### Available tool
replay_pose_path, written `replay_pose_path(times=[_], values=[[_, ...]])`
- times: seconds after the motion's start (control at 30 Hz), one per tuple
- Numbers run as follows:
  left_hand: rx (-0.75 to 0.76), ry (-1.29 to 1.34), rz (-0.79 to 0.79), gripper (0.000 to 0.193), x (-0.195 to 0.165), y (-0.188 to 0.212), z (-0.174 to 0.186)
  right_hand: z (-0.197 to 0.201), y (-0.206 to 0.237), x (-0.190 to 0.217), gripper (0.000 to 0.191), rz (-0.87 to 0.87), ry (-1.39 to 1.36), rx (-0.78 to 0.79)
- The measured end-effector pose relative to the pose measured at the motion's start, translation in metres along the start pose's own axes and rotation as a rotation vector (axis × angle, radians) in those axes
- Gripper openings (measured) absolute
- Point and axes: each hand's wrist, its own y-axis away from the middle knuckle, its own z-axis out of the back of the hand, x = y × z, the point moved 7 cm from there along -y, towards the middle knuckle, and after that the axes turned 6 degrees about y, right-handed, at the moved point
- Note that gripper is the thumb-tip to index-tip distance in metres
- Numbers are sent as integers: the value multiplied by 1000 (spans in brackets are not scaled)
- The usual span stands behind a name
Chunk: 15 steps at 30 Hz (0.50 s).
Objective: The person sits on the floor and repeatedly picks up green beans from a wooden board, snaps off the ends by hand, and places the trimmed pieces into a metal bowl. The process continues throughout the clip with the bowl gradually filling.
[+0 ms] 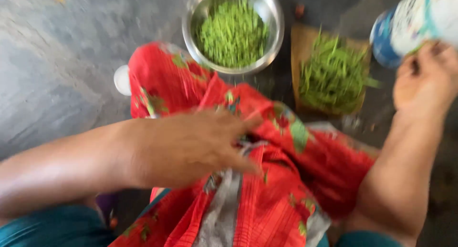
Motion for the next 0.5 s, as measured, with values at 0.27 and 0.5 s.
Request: replay_pose_path(times=[0.27,0.5], values=[[544,573,152,18,-43,19,-17,57,-4,-47,5,-103,53,84],[-216,901,-368,20,-35,-4,21,51,-12,-62,20,-145,-253,169]])
